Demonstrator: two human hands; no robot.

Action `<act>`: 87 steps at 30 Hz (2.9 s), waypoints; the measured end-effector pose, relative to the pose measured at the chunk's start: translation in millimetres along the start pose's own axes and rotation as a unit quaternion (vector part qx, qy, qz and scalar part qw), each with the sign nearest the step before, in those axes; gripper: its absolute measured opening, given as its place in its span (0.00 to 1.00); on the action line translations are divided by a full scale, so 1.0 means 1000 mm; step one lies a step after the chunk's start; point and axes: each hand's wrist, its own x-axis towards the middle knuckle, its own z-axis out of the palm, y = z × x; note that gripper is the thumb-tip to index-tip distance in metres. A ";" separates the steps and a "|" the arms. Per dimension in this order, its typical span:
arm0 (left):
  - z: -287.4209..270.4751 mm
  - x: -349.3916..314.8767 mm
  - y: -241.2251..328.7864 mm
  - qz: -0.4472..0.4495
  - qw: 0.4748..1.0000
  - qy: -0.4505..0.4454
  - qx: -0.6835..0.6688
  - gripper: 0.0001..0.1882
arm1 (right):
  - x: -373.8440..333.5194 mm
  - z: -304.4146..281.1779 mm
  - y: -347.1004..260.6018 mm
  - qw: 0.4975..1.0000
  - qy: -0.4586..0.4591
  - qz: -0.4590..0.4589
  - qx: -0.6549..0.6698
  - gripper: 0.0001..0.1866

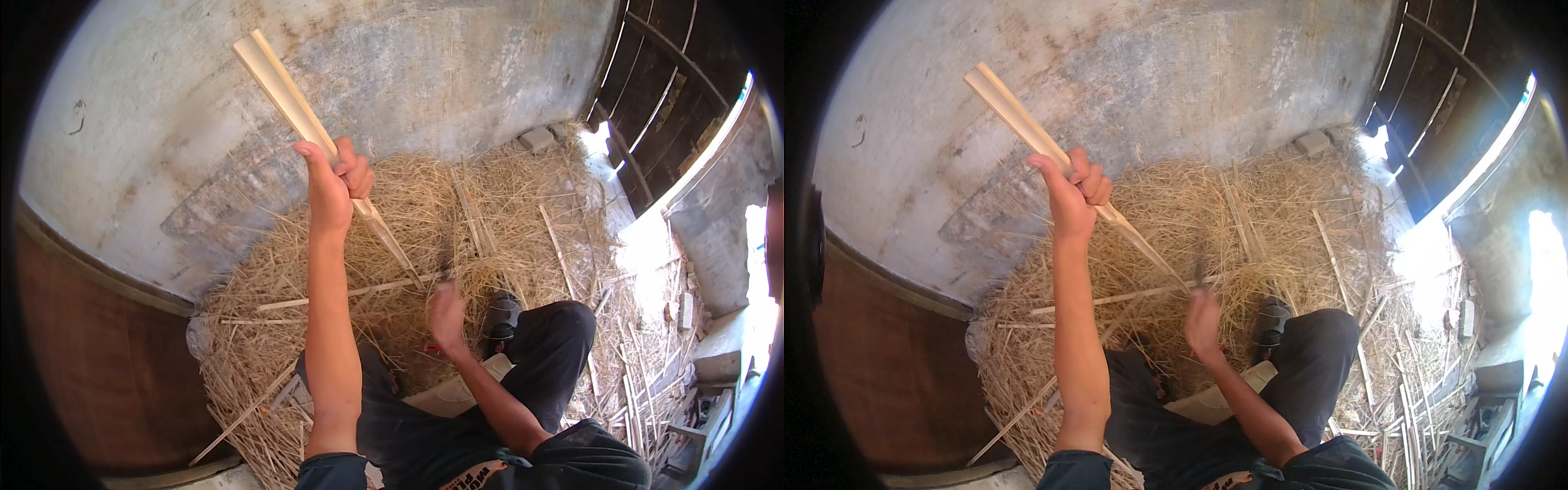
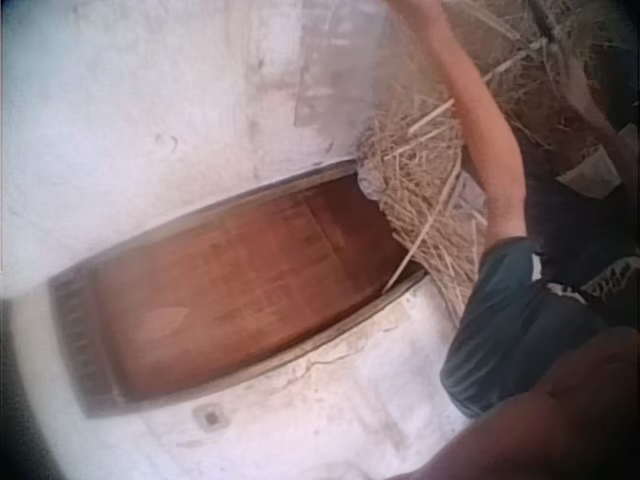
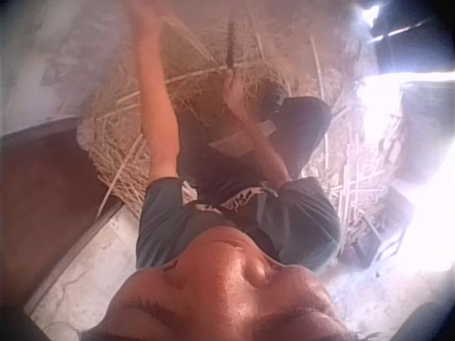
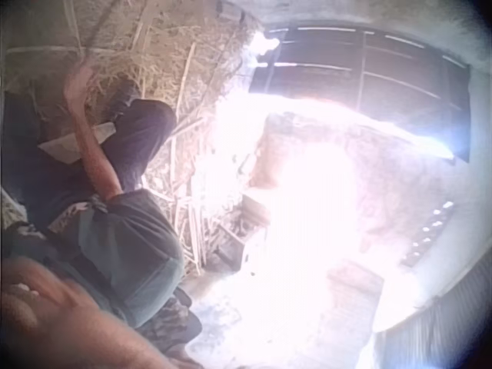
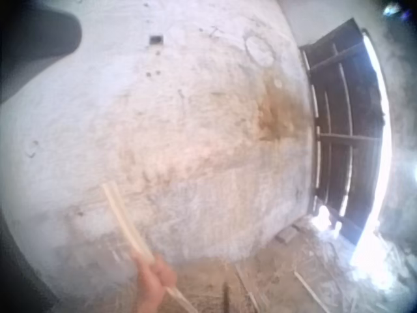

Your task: The person sits on a straw-covered floor and uses a red utility knife to shave thin strips from a long wooden stick. They repeatedly scrape the blade along the length of the stick to remove material, occasionally rotating the stick to work on different sides.

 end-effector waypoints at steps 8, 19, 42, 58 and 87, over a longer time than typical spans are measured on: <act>0.002 -0.004 -0.009 0.005 1.000 -0.012 0.022 0.40 | 0.004 -0.005 -0.026 0.994 -0.067 -0.001 -0.082 0.23; 0.012 -0.002 -0.014 0.011 0.999 -0.018 0.038 0.39 | -0.007 0.015 0.048 0.933 -0.188 0.243 -0.188 0.23; 0.005 -0.008 -0.014 0.049 0.997 -0.006 0.055 0.39 | -0.009 0.016 0.007 0.969 -0.101 0.196 0.115 0.25; -0.004 -0.016 -0.012 0.045 0.997 0.019 0.063 0.39 | -0.054 0.009 0.120 0.956 -0.135 0.253 -0.056 0.27; -0.003 -0.010 -0.008 0.024 0.997 0.021 0.069 0.40 | 0.004 0.036 0.077 0.975 0.038 -0.141 -0.165 0.21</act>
